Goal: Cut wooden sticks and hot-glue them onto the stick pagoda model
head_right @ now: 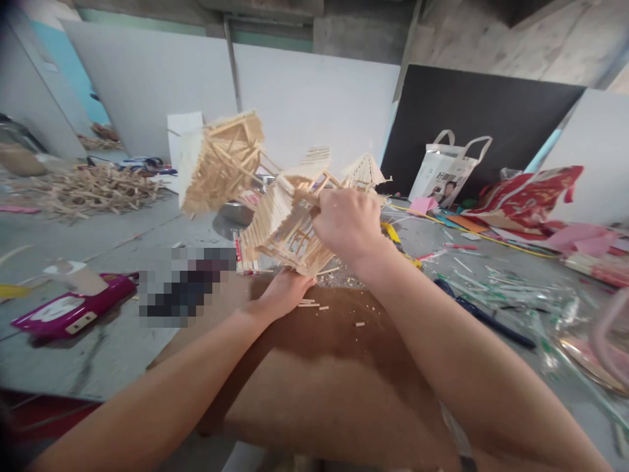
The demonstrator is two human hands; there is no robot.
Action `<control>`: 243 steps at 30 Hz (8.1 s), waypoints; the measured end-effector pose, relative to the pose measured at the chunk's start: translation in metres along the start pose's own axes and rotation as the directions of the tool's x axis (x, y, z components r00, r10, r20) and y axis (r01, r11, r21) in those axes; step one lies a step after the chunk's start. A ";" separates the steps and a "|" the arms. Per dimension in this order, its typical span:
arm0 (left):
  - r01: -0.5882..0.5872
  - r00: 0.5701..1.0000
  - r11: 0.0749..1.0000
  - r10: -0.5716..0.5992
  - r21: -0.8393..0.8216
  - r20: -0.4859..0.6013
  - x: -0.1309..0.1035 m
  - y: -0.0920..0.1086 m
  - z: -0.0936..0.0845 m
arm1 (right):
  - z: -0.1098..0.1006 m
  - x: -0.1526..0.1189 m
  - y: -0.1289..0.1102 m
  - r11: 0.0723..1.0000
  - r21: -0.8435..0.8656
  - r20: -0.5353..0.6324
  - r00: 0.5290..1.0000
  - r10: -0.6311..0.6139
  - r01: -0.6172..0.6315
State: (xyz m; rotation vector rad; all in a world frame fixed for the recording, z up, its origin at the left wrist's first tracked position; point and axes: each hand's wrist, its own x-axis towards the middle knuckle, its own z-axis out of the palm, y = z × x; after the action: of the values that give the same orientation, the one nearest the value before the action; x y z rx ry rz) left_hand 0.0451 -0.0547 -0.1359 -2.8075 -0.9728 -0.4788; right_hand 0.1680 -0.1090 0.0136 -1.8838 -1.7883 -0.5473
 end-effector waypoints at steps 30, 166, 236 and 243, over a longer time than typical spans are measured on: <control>0.347 0.931 0.917 -0.363 0.198 0.047 -0.008 -0.044 -0.018 | 0.114 0.021 0.035 0.812 0.361 0.244 0.887 0.392 -0.458; 0.372 0.897 0.852 -0.229 -0.369 0.377 0.010 0.023 -0.010 | 0.105 -0.111 0.098 0.877 0.476 0.414 0.896 -0.164 -0.060; 0.136 0.966 0.947 -0.062 -0.291 0.249 0.008 0.019 0.002 | 0.109 -0.108 0.096 0.918 0.395 0.457 0.857 -0.237 0.043; 0.103 0.969 0.941 -0.022 -0.322 0.245 0.009 0.016 0.003 | 0.106 -0.108 0.095 0.876 0.480 0.450 0.872 -0.193 -0.054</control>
State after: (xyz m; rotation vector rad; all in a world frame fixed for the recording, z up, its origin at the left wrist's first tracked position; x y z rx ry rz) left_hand 0.0625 -0.0607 -0.1362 -3.2054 -1.1250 -0.3457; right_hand 0.2517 -0.1361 -0.1421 -1.6852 -2.0609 0.3791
